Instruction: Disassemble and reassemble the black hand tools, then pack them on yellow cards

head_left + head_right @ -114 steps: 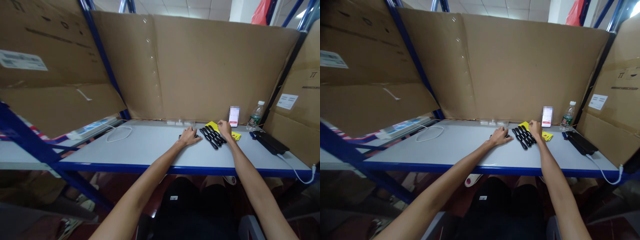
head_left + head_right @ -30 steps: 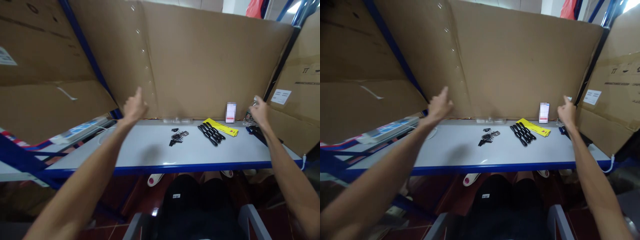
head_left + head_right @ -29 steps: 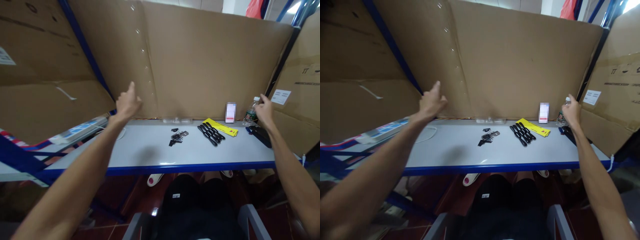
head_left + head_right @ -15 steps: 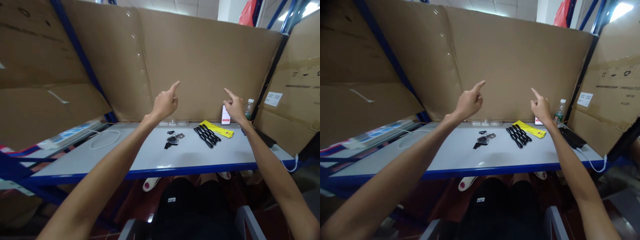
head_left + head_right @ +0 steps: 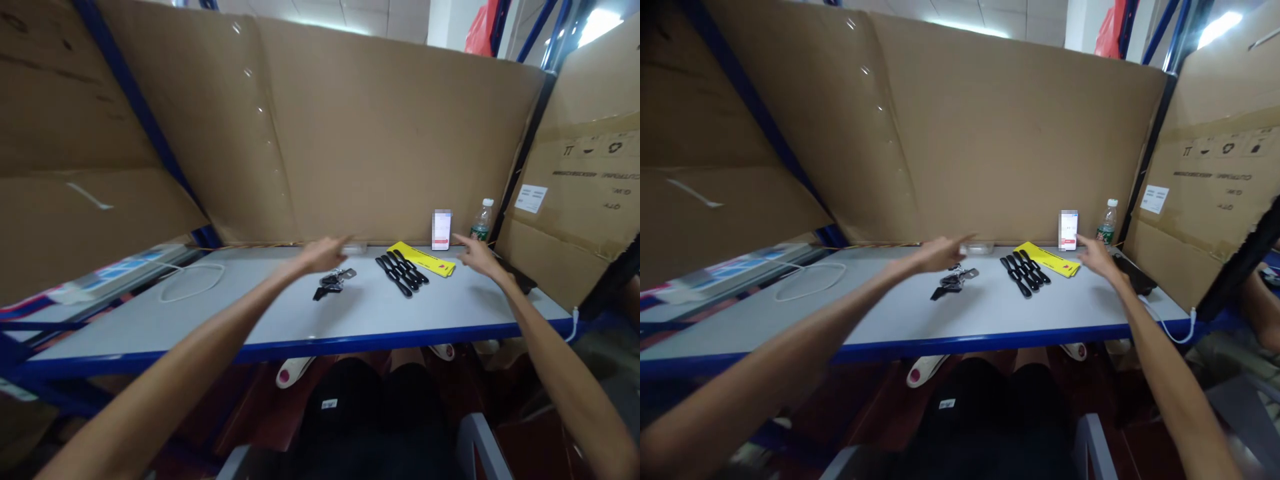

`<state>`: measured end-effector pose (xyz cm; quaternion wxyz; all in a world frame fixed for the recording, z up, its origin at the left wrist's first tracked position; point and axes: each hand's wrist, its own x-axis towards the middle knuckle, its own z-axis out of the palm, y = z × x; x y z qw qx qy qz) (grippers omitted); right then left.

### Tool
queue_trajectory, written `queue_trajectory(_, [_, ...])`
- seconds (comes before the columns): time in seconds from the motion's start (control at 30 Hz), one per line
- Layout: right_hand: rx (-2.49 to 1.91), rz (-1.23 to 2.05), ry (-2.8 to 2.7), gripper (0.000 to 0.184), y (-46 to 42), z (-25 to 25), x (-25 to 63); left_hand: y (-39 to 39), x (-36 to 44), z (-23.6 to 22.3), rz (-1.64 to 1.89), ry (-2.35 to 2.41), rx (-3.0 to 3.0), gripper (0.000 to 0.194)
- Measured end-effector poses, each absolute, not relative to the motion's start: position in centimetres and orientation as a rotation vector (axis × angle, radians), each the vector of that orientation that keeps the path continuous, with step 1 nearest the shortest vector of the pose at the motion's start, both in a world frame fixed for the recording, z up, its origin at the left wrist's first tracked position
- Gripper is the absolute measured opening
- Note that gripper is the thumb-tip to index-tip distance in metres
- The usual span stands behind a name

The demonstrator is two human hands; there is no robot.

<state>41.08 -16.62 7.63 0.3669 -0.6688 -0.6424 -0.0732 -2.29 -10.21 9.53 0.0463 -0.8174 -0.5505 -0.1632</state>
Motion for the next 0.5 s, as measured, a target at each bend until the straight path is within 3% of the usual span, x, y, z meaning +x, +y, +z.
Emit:
queue_trajectory(0.13, [-1.5,-0.202,-1.714,0.057,-14.9,8.1,36.3,-10.8,2.7,10.6,-0.768,-1.525,-2.454,0.076])
queue_trajectory(0.33, [-1.639,-0.253,-1.481,0.066,-13.0,7.1,38.3,-7.6,-1.5,9.9,-0.793,-1.981,-2.204,0.084])
queue_trajectory(0.5, [-1.857,-0.139,-1.639,0.041,-12.0,3.6,34.2,-6.7,-2.8,4.7,-0.686,-1.8,-2.41,0.059])
